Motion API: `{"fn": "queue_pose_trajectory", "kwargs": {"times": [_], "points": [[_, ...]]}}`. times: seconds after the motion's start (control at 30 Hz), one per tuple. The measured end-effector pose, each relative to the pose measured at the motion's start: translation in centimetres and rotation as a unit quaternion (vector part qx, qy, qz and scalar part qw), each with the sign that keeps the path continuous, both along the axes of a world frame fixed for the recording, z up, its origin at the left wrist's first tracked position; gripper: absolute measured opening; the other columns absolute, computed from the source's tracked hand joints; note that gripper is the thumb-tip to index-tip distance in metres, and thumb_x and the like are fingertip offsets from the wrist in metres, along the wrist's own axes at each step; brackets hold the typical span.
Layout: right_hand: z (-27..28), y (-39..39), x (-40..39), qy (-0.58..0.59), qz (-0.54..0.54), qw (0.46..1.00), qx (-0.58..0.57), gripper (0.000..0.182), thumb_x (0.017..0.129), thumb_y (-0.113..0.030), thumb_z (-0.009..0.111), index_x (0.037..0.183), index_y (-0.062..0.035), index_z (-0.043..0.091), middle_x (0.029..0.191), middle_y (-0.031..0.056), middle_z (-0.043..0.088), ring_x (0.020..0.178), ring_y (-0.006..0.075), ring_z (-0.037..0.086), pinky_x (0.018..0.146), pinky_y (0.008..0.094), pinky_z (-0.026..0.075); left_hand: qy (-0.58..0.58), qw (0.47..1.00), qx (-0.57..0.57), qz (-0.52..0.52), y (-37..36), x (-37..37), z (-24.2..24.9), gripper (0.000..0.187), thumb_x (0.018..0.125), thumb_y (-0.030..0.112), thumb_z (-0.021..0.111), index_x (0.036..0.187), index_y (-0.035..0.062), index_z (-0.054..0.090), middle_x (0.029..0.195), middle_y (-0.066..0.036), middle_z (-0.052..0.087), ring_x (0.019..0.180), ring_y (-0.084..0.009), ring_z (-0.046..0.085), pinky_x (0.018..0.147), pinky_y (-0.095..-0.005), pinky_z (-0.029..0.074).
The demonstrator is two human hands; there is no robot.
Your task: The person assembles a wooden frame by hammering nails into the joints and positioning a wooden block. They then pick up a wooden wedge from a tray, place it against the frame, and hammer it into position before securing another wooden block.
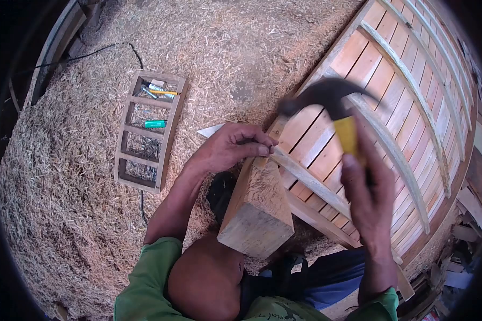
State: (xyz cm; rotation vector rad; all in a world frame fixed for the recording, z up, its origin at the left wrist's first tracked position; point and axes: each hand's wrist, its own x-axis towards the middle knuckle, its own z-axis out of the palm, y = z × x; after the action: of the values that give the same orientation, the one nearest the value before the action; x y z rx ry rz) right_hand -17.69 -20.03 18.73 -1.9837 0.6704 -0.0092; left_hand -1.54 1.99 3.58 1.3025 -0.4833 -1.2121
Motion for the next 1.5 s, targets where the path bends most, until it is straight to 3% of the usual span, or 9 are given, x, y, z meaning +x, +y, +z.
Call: {"fn": "queue_pose_trajectory", "kwargs": {"times": [0.07, 0.17, 0.2, 0.4, 0.53, 0.67, 0.87, 1.03, 1.5], "points": [[0.5, 0.9, 0.8, -0.067, -0.094, 0.993, 0.023, 0.052, 0.111, -0.02, 0.057, 0.16, -0.0056, 0.048, 0.073, -0.003, 0.054, 0.064, 0.0056, 0.051, 0.057, 0.0238, 0.042, 0.009, 1.0, 0.002, 0.0, -0.1, 0.2, 0.4, 0.013, 0.097, 0.007, 0.074, 0.108, -0.0012, 0.076, 0.108, -0.008, 0.078, 0.107, -0.0155, 0.071, 0.101, -0.0329, 0.054], [-0.6, 0.2, -0.9, 0.059, 0.065, 0.994, -0.069, 0.053, 0.108, -0.015, 0.059, 0.159, -0.0055, 0.049, 0.073, 0.002, 0.059, 0.065, 0.0093, 0.055, 0.062, 0.0282, 0.048, 0.03, 0.999, 0.001, -0.01, 0.1, 0.4, -0.1, 0.014, 0.098, 0.008, 0.074, 0.108, -0.0015, 0.076, 0.108, -0.009, 0.078, 0.108, -0.0147, 0.07, 0.101, -0.0327, 0.054], [-0.7, 0.3, -0.6, 0.039, 0.177, 0.977, -0.113, 0.057, 0.104, -0.008, 0.063, 0.159, -0.0064, 0.05, 0.077, 0.0173, 0.066, 0.07, 0.0142, 0.064, 0.07, 0.0363, 0.054, 0.016, 1.0, 0.014, -0.022, 0.1, 0.8, 0.0, 0.015, 0.097, 0.008, 0.074, 0.109, -0.0016, 0.076, 0.108, -0.009, 0.078, 0.107, -0.0145, 0.07, 0.1, -0.0323, 0.054], [1.3, 1.7, 0.0, -0.027, -0.095, 0.995, 0.022, 0.056, 0.104, -0.006, 0.061, 0.159, -0.009, 0.05, 0.078, 0.0139, 0.066, 0.07, 0.0144, 0.063, 0.068, 0.0328, 0.053, 0.033, 0.999, -0.002, -0.039, 0.1, 1.1, -0.4, 0.015, 0.094, 0.006, 0.076, 0.109, 0.0014, 0.077, 0.11, -0.007, 0.078, 0.106, -0.014, 0.07, 0.098, -0.0315, 0.053], [0.5, 1.4, -0.5, 0.134, 0.155, 0.972, -0.117, 0.054, 0.106, -0.012, 0.062, 0.16, -0.0144, 0.051, 0.094, 0.0147, 0.075, 0.075, 0.0189, 0.071, 0.073, 0.0389, 0.057, 0.0, 0.993, -0.017, -0.118, 0.0, 2.9, -0.5, 0.018, 0.095, 0.01, 0.076, 0.111, 0.0016, 0.077, 0.109, -0.005, 0.078, 0.107, -0.0145, 0.07, 0.1, -0.0326, 0.052], [1.0, 1.1, -0.6, 0.135, 0.092, 0.986, -0.046, 0.054, 0.106, -0.013, 0.063, 0.159, -0.0131, 0.051, 0.091, 0.0125, 0.076, 0.072, 0.0181, 0.07, 0.072, 0.0379, 0.056, -0.004, 0.965, -0.076, -0.249, -0.9, 5.8, -1.8, 0.029, 0.097, 0.015, 0.076, 0.124, 0.0035, 0.075, 0.122, -0.008, 0.077, 0.118, -0.0187, 0.068, 0.109, -0.036, 0.049], [0.4, 0.9, -2.1, 0.198, -0.104, 0.959, 0.172, 0.056, 0.111, -0.023, 0.058, 0.164, -0.0166, 0.043, 0.075, 0.001, 0.061, 0.057, 0.0093, 0.055, 0.056, 0.0258, 0.049, -0.03, 0.963, -0.139, -0.229, -2.0, 7.9, -3.0, 0.06, 0.095, 0.032, 0.079, 0.148, 0.0103, 0.063, 0.144, -0.011, 0.064, 0.141, -0.0271, 0.052, 0.123, -0.0439, 0.036], [-5.3, 2.9, -4.6, 0.263, -0.303, 0.837, 0.372, 0.061, 0.111, -0.025, 0.058, 0.167, -0.0218, 0.035, 0.074, 0.0019, 0.057, 0.054, 0.0109, 0.053, 0.049, 0.0262, 0.047, -0.189, 0.915, -0.155, -0.322, -3.3, 8.2, -4.3, 0.063, 0.086, 0.042, 0.087, 0.139, 0.0115, 0.071, 0.146, -0.009, 0.064, 0.144, -0.0318, 0.045, 0.124, -0.0476, 0.033], [-7.5, 4.5, -5.3, 0.262, -0.193, 0.855, 0.404, 0.061, 0.11, -0.026, 0.06, 0.167, -0.0191, 0.037, 0.073, 0.0029, 0.055, 0.055, 0.0123, 0.051, 0.051, 0.0269, 0.045, -0.144, 0.915, -0.167, -0.339, -5.0, 8.0, -6.0, 0.054, 0.068, 0.04, 0.096, 0.115, 0.0165, 0.083, 0.131, -0.001, 0.071, 0.128, -0.0266, 0.046, 0.114, -0.0412, 0.036]]}}
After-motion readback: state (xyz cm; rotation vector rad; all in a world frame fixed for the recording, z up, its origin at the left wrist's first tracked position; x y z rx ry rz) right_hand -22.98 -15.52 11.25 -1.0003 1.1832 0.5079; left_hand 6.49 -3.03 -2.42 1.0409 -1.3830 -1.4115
